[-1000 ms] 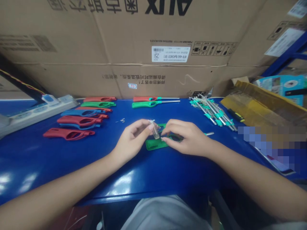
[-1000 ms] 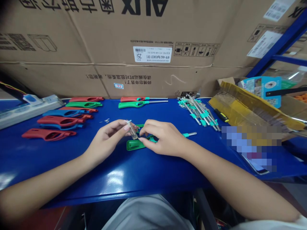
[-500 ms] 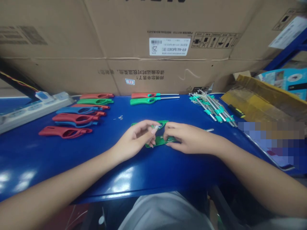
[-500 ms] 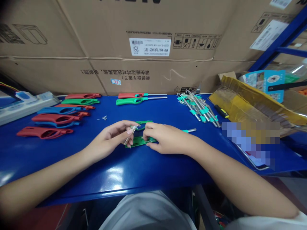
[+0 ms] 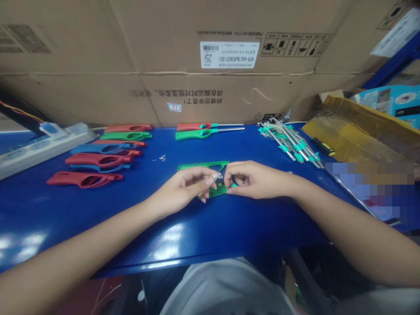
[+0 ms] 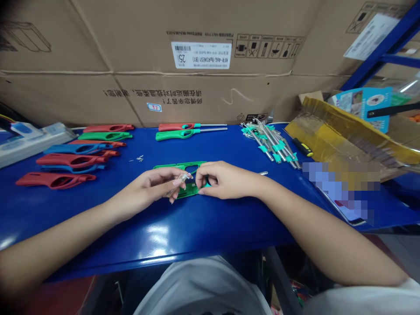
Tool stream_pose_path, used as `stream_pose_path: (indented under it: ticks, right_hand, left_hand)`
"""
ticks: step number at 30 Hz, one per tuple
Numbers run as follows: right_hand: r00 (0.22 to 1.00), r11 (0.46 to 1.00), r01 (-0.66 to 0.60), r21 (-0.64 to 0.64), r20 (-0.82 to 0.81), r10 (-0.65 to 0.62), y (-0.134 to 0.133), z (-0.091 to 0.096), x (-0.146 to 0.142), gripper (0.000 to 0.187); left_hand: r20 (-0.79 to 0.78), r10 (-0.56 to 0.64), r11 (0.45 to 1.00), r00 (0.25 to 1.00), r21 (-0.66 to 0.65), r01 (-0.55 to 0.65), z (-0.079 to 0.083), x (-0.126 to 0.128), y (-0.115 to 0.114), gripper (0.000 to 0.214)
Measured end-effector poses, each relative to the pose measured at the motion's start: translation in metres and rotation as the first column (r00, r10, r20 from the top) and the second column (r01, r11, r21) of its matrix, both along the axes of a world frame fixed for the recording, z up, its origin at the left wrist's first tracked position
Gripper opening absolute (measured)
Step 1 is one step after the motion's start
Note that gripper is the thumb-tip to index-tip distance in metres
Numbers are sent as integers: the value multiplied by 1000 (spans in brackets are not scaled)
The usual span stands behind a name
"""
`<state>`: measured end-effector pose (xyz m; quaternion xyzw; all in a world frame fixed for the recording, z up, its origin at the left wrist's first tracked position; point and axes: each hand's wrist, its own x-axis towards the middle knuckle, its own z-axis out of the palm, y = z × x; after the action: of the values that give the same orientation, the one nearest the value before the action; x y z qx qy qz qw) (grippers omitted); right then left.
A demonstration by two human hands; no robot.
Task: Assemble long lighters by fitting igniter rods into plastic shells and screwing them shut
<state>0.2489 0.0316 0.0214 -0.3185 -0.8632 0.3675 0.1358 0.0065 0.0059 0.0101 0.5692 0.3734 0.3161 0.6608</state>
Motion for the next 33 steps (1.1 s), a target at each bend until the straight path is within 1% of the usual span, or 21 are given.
stream_pose_path:
  ticks: [2, 4, 5, 7, 9, 13, 16, 21, 23, 25, 27, 29, 33]
  right_hand:
    - [1000, 987, 19, -162, -17, -22, 4, -1, 2, 15]
    - [998, 946, 25, -324, -43, -41, 6, -2, 4, 21]
    - [997, 924, 26, -381, -59, -52, 7, -3, 4, 22]
    - [993, 898, 35, -438, -87, -81, 9, -4, 4, 23]
    - [991, 893, 37, -448, -101, -92, 9, -5, 4, 22]
    - [992, 900, 11, -436, -107, -64, 10, -6, 5, 20]
    - [994, 904, 15, -426, -95, -61, 10, -6, 6, 18]
    - [996, 920, 11, -392, -80, -46, 10, -6, 5, 19]
    - [996, 926, 18, -377, -77, -51, 10, -7, 5, 19]
    - [996, 929, 24, -370, -75, -56, 10, -9, 6, 19]
    - [995, 930, 20, -368, -79, -53, 10, -10, 6, 19]
    - [995, 930, 11, -367, -84, -45, 10, -10, 6, 20]
    - [996, 926, 2, -377, -83, -36, 11, -8, 5, 20]
  left_hand:
    - [16, -14, 999, 1000, -51, 14, 0, -1, 0, 35]
    - [63, -11, 993, 998, -113, 18, 1, -1, 0, 34]
    - [94, -9, 990, 996, -143, 22, 1, -1, 0, 32]
    - [152, -10, 980, 988, -193, 40, 3, -1, -1, 29]
    - [195, -16, 971, 981, -232, 62, 5, -1, -1, 26]
    - [230, -15, 960, 973, -269, 78, 6, -2, -2, 28]
    - [214, -34, 964, 976, -250, 88, 5, -3, -1, 32]
    - [124, -75, 979, 989, -181, 97, 2, -6, 0, 32]
    - [157, -84, 977, 984, -183, 113, 3, -6, 1, 30]
    - [224, -83, 967, 971, -216, 132, 6, -5, 0, 26]
    - [289, -70, 948, 955, -279, 154, 9, -5, 0, 23]
    - [337, -47, 915, 940, -363, 176, 13, -5, 1, 23]
    - [388, -23, 796, 921, -550, 252, 18, -9, 4, 25]
